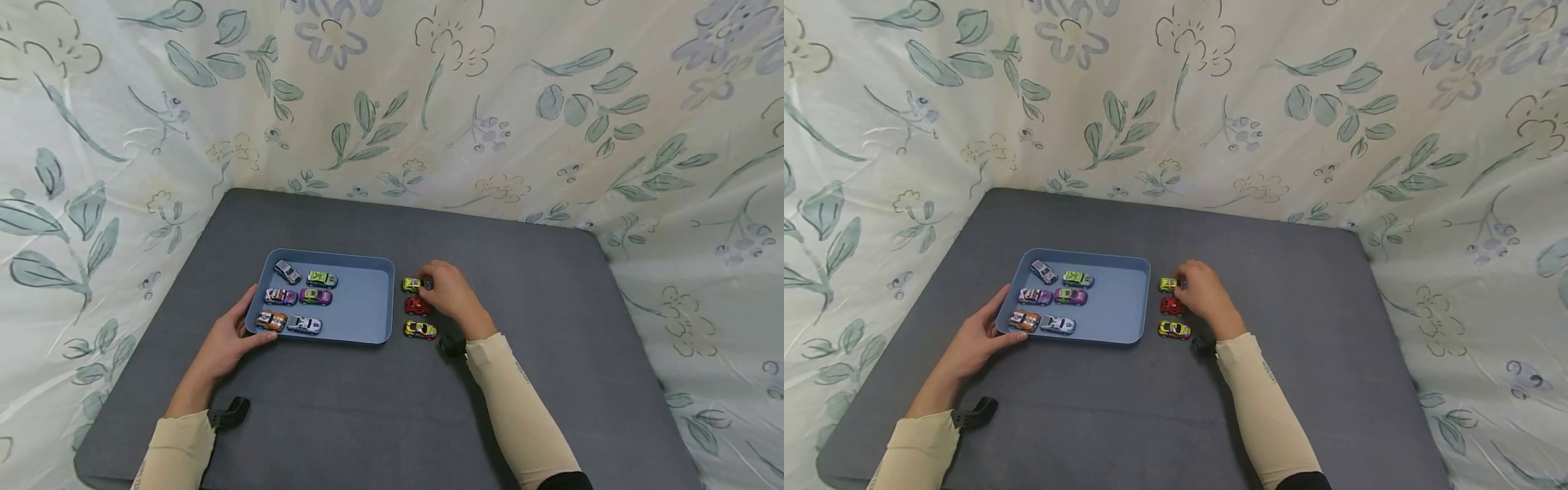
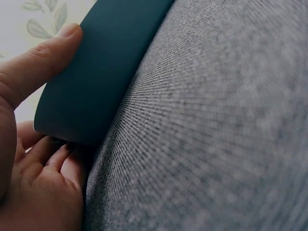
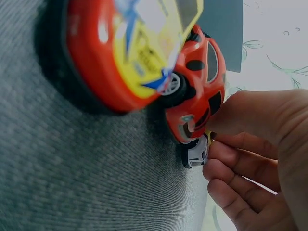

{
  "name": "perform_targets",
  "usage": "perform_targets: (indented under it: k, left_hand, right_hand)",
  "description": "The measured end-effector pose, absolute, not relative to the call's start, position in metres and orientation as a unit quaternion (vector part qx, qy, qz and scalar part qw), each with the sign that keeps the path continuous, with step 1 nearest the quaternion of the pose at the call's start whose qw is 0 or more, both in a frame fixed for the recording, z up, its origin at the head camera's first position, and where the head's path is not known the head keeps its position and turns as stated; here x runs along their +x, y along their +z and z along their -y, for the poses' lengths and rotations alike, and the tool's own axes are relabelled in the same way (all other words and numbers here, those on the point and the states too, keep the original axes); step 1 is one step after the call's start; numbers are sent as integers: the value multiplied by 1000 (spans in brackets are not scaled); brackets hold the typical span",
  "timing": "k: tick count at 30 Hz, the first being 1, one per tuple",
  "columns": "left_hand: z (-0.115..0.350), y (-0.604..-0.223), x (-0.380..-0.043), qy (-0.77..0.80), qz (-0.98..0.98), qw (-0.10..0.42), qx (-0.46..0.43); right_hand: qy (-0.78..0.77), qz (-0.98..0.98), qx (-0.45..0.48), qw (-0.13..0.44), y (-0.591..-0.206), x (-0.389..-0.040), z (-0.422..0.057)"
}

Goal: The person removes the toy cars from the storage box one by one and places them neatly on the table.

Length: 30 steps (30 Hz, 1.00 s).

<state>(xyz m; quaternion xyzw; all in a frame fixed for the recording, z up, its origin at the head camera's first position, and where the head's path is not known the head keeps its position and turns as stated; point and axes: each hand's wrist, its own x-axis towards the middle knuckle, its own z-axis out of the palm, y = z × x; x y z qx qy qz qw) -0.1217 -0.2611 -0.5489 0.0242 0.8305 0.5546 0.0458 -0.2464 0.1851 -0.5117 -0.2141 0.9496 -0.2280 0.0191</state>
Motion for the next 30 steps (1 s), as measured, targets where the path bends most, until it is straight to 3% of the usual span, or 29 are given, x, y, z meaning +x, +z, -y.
perform_targets:
  k: [8,18,30]
  left_hand:
    - [262,-550,-122,557,-829,47,24]
    - [262,-551,-121,558,-828,46,23]
    - [261,-551,-122,554,-831,45,23]
  right_hand:
    - [-234,-947,-219,17,-512,-246,-186]
    - [-257,-939,-223,-41,-510,-244,-184]
    - [-282,-933,-215,-57,-501,-232,-174]
